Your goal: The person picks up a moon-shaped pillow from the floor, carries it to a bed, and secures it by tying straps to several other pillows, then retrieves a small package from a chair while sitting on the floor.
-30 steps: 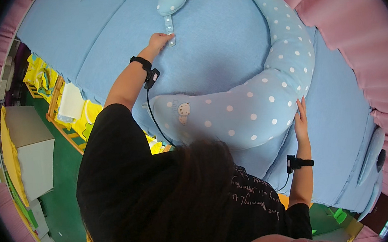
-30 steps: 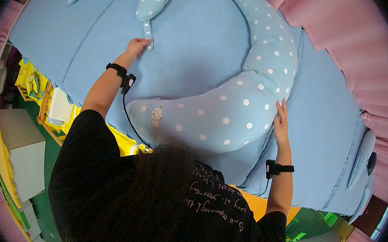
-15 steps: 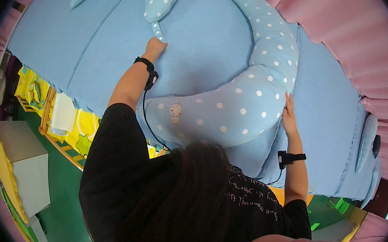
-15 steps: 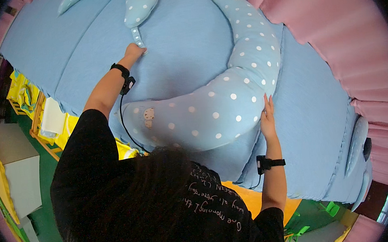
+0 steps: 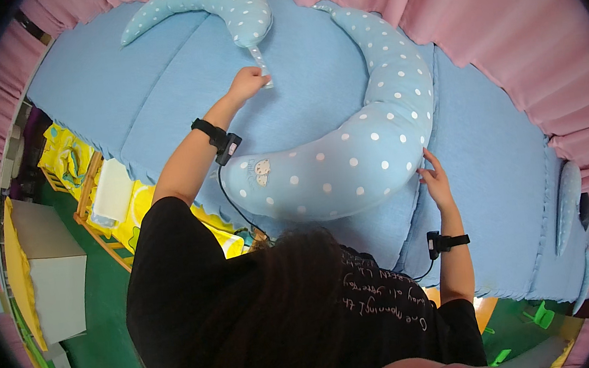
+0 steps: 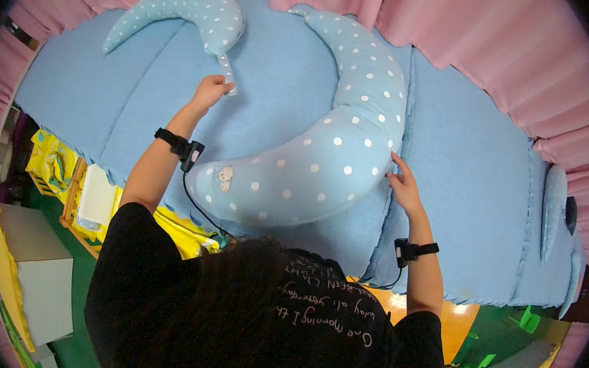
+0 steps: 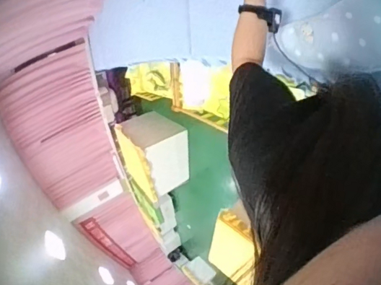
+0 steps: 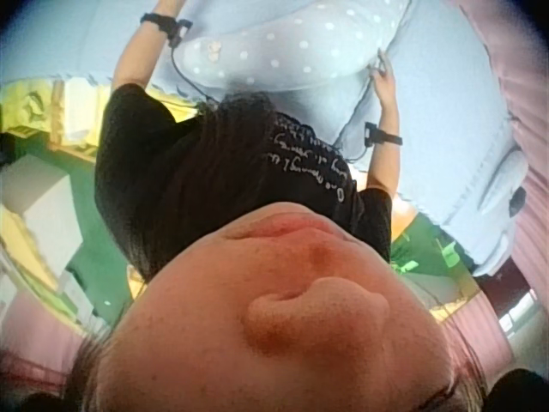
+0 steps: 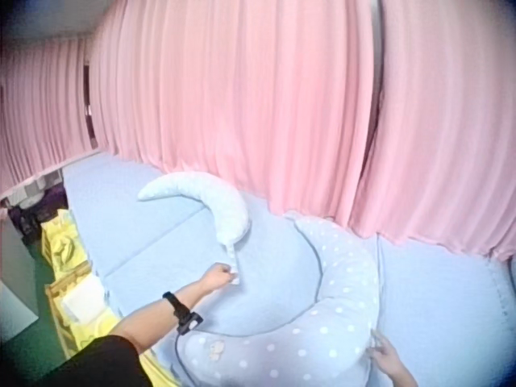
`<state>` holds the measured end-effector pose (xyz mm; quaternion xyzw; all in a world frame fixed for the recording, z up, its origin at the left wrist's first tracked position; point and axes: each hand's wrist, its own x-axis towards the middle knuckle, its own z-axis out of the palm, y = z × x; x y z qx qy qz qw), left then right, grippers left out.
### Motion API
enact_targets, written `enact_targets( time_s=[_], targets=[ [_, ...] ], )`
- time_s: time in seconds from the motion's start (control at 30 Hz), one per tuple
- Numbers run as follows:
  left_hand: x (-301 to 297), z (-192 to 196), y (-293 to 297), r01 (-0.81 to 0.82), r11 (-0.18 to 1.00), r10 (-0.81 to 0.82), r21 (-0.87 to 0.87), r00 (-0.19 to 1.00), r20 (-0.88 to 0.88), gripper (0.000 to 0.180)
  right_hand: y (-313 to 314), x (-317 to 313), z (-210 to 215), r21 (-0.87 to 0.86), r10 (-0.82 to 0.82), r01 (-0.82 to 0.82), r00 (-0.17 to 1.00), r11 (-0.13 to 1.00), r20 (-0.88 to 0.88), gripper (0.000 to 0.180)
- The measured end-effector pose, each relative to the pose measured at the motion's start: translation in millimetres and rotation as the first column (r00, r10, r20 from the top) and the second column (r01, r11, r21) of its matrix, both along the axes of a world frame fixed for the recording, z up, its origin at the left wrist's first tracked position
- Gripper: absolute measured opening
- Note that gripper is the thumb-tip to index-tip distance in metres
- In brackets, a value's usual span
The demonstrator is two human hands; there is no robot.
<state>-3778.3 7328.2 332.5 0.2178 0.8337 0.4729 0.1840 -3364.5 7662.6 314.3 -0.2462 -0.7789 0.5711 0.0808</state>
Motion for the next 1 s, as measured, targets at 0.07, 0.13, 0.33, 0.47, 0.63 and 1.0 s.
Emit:
enact_targets(
  time_s=[0.07, 0.13, 0.33, 0.47, 0.63, 1.0],
  targets=[
    [26.4, 25.2, 2.7, 0.023, 0.999, -0.022, 0.022, 1.000, -0.021, 0.018, -0.6, 0.8, 1.4, 0.015, -0.032, 0.033, 0.998, 0.999, -0.054, 0.050],
    [59.2, 49.0, 5.9, 0.180, 0.968, -0.179, 0.173, 0.984, -0.022, 0.016, 1.4, 2.1, -0.5, 0.017, -0.024, 0.026, 0.997, 1.000, -0.074, 0.046],
    [188.4, 124.7, -11.2, 0.474, 0.819, -0.524, 0.324, 0.847, 0.086, 0.011, -1.3, -0.6, 9.1, 0.159, 0.129, -0.110, 0.984, 0.981, -0.120, 0.037],
    [262.7, 125.2, -6.8, 0.408, 0.807, -0.536, 0.426, 0.810, 0.239, 0.021, -56.1, -12.2, 57.4, 0.100, 0.353, -0.338, 0.888, 0.936, -0.295, 0.041],
    [338.0, 129.2, 19.2, 0.671, 0.595, -0.777, 0.443, 0.620, 0.105, 0.026, -133.8, -18.7, 105.9, 0.343, 0.610, -0.507, 0.700, 0.791, -0.372, 0.050],
    [371.9, 96.3, 3.3, 0.291, 0.813, -0.445, 0.504, 0.868, 0.218, 0.010, -143.8, -31.1, 67.2, 0.522, 0.688, -0.467, 0.608, 0.713, -0.396, 0.028]
  ],
)
